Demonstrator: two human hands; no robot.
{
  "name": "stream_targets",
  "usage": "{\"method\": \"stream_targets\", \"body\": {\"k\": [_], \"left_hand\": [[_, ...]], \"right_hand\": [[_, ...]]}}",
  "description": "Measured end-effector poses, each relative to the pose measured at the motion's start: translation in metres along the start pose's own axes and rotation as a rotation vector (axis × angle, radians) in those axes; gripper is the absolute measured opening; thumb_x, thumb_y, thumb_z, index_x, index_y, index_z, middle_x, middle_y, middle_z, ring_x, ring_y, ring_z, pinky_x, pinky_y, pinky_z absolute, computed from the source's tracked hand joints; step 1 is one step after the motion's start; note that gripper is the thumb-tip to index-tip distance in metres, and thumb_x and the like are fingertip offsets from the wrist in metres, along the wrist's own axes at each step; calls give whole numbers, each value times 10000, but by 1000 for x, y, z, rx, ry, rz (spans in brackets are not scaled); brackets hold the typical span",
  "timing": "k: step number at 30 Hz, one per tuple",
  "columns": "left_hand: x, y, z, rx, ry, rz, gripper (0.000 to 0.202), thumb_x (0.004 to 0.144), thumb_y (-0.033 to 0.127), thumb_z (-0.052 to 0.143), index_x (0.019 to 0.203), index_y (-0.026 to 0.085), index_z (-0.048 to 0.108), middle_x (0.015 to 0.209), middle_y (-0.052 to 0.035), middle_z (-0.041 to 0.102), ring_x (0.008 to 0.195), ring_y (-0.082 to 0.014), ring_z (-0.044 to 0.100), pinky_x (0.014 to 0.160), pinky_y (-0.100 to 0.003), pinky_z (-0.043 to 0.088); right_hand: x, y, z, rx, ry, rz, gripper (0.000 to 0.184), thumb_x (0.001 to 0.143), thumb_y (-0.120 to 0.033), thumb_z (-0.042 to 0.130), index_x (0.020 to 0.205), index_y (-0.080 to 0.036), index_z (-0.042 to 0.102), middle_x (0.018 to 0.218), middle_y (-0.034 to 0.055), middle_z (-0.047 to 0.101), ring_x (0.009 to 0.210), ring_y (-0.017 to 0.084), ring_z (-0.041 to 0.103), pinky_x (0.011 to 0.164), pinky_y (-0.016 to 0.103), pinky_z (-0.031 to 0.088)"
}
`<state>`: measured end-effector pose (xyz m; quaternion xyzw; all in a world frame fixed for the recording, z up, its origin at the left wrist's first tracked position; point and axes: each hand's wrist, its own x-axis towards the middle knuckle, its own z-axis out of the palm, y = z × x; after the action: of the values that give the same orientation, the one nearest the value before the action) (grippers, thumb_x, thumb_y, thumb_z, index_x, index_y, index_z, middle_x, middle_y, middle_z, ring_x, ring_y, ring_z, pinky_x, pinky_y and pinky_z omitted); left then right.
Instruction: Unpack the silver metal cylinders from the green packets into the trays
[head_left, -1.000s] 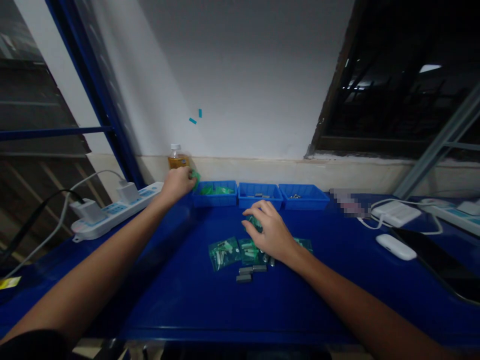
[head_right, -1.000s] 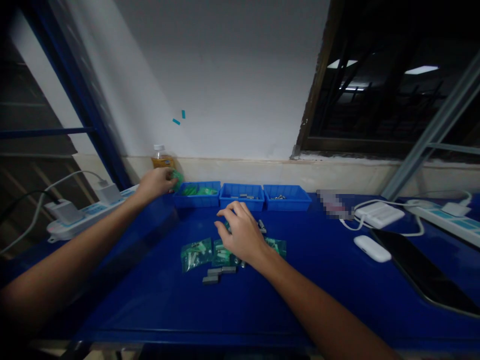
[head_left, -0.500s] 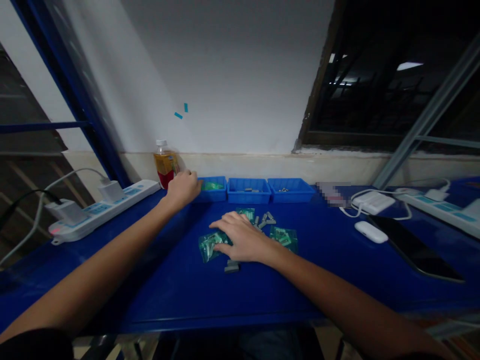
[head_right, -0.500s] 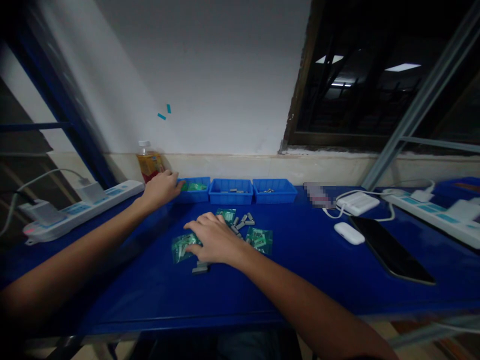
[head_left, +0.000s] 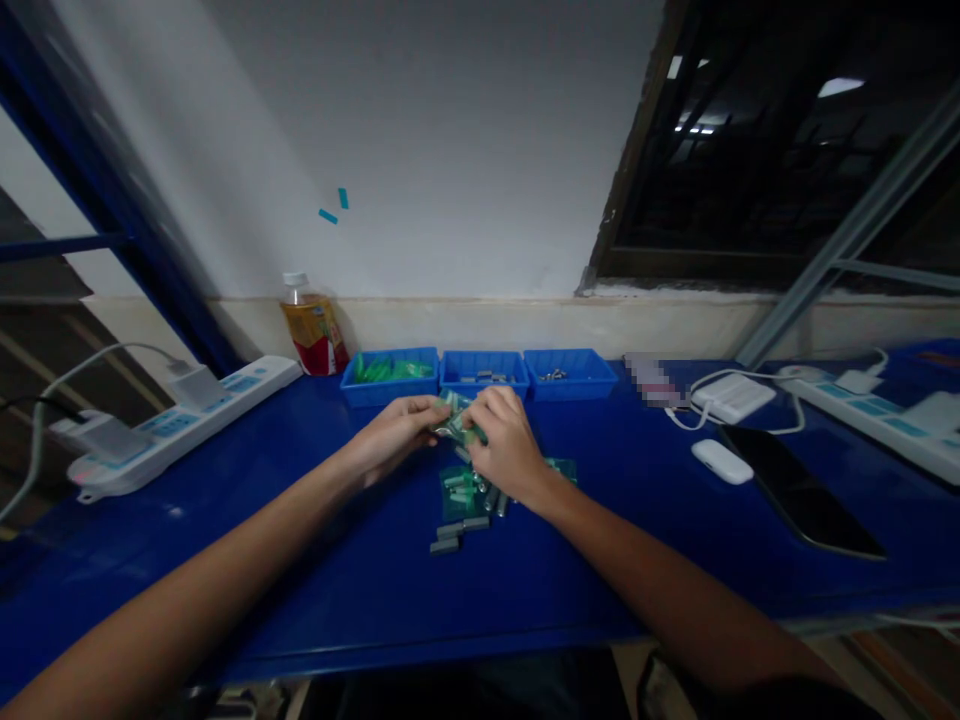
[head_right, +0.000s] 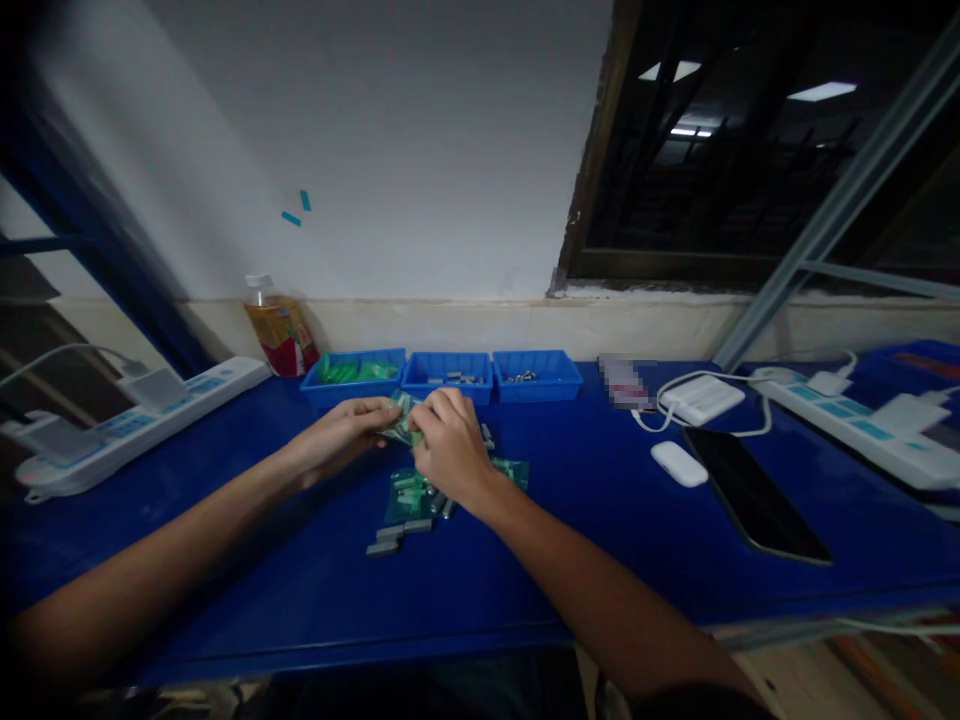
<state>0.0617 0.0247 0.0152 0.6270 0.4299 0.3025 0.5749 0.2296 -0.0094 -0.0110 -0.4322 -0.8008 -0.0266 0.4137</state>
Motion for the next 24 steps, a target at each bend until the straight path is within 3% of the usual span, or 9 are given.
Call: {"method": "stream_targets", "body": {"k": [2, 5, 8, 10, 12, 14, 19, 22, 24], "left_hand": [[4, 0, 0, 58, 89, 143, 290, 764, 411, 615, 855, 136, 615, 802, -36, 633, 678, -133, 558, 576, -222, 407], [8, -3, -1, 351, 269, 411, 218, 819, 340, 557, 930, 158, 605, 888, -46, 623, 806, -175, 573, 651, -266, 446], [6, -10, 3, 657, 214, 660, 191, 848, 193, 497, 1004, 180, 606, 990, -63, 600, 952, -194, 548, 825, -326, 445], [3, -13, 8, 752, 122, 734, 245, 847, 150, 488, 1059, 197, 600, 1043, -70, 581, 996, -199, 525, 895, -351, 417], [1, -13, 12, 734, 51, 699, 280, 837, 208, 549, 1115, 214, 587, 1098, -76, 564, 1031, -214, 509, 924, -366, 400], [2, -9, 15, 575, 6, 551, 306, 830, 320, 588, 1112, 200, 587, 1085, -80, 571, 1011, -219, 522, 897, -360, 417], [8, 5, 17, -51, 9, 85, 412, 902, 497, 406, 912, 124, 578, 839, -59, 595, 786, -164, 564, 711, -281, 453], [14, 13, 8, -139, -5, 41, 329, 819, 444, 568, 887, 122, 569, 778, -28, 590, 704, -130, 553, 655, -239, 438], [18, 21, -10, -18, 33, 87, 299, 776, 392, 611, 899, 122, 580, 754, -21, 605, 668, -128, 554, 637, -236, 441]], "right_hand": [[1, 1, -4, 35, 8, 41, 157, 739, -76, 526, 814, -191, 603, 890, 69, 569, 991, 240, 457, 867, 378, 379], [3, 5, -6, 305, 12, 290, 173, 765, -223, 592, 933, -191, 622, 900, 56, 597, 937, 224, 507, 819, 364, 413], [6, 12, -2, 722, -49, 570, 252, 829, -383, 536, 925, -168, 626, 763, 23, 609, 701, 162, 549, 640, 282, 439], [6, 17, 0, 837, -28, 659, 262, 833, -392, 524, 871, -154, 626, 700, 12, 607, 620, 144, 547, 571, 252, 425], [4, 20, 1, 750, 47, 669, 215, 821, -345, 541, 848, -150, 628, 688, 14, 612, 599, 143, 554, 549, 243, 425], [2, 20, -1, 541, 116, 582, 180, 839, -284, 521, 871, -155, 643, 739, 32, 622, 644, 151, 579, 575, 248, 447], [-5, 11, -8, 62, 35, 151, 321, 886, -130, 429, 1120, -219, 630, 979, 78, 597, 821, 165, 600, 713, 291, 506], [-6, 3, -10, -21, -16, 2, 369, 875, -99, 442, 1180, -239, 595, 1126, 102, 543, 1050, 225, 532, 827, 366, 519], [-4, -1, -12, -17, -21, -43, 343, 869, -114, 479, 1177, -217, 589, 1190, 118, 504, 1169, 261, 447, 910, 429, 491]]}}
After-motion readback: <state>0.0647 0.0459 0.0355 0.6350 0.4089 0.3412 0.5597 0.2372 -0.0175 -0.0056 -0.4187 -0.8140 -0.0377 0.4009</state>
